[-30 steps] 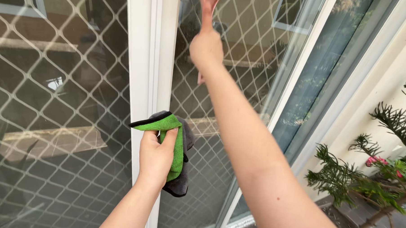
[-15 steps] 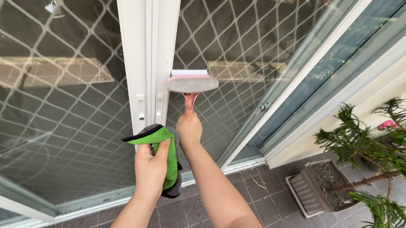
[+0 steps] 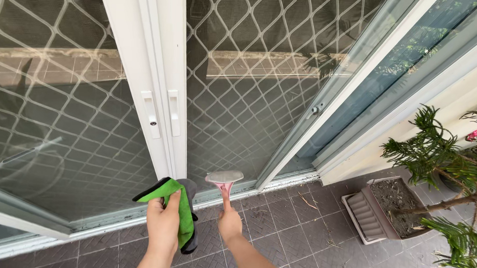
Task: The person sprays cleaning liquid from a bottle onto a sliding glass door, wipes the glass with a long-handled window washer, and removes excess water with a squeegee. They use a cloth to wipe the frame and edges, and continue using a smaller squeegee tool to finish the glass surface.
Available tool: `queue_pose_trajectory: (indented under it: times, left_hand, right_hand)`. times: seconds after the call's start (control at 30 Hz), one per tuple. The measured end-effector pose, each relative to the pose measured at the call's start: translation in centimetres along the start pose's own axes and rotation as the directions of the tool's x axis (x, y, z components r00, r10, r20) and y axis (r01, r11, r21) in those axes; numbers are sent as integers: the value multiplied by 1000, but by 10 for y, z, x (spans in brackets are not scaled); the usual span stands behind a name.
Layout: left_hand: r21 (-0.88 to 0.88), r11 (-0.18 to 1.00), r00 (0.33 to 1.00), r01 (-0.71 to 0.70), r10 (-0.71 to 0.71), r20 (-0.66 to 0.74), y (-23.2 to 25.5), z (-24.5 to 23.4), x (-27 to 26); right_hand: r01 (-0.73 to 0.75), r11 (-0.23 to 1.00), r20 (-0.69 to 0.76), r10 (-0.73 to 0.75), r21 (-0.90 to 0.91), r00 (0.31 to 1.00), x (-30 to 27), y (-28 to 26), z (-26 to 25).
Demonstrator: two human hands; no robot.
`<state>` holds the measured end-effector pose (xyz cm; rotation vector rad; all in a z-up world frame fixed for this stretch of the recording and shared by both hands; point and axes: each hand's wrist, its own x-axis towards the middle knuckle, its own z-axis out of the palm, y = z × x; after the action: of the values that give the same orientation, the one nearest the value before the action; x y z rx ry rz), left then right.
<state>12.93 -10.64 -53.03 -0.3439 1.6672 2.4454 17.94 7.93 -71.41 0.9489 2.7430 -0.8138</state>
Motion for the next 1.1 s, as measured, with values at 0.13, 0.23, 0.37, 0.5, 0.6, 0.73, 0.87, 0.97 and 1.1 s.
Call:
queue_pose_trajectory:
  times: [0.13,0.23,0.37,0.5,0.6,0.73,0.87,0.97,1.1]
  left_hand:
    - [-37,996,996,77,-75,51,-1,4,-8]
    - [-91,977,962,192,-169,217,8,23,-16]
    - [22,927,868,375,-360,342,29,60,-35]
    - [251,864,763,437,-504,406,40,86,-56]
    - [313,885,782,346,-456,424,39,94,-53]
    - [383,892,833,240,-391,391,19,96,-40]
    - [336,921,866,198,-324,380,7,87,-39]
    - [450,883,874,132,-318,367,19,68,-45]
    - [248,966,926,78,-163,340,53,55,-51]
  right_hand:
    - [243,801,-96,-228,547,969,-64,26,-58]
    - [212,642,-45,-266,737,963,-99,41,-110]
    - [599,600,-188,-605,531,773,-129,48,-174]
    - [773,548,-266,-731,319,628,-149,37,-212]
    - [730,682,-267,-694,56,669,-157,29,-228]
    - [628,759,-372,-640,-172,672,-156,20,-228]
    - [421,896,-538,-427,-141,727,-132,10,-229]
    - [223,974,-552,-168,34,817,-112,-6,-257]
    - [482,873,-723,-290,67,627,-95,-84,-319]
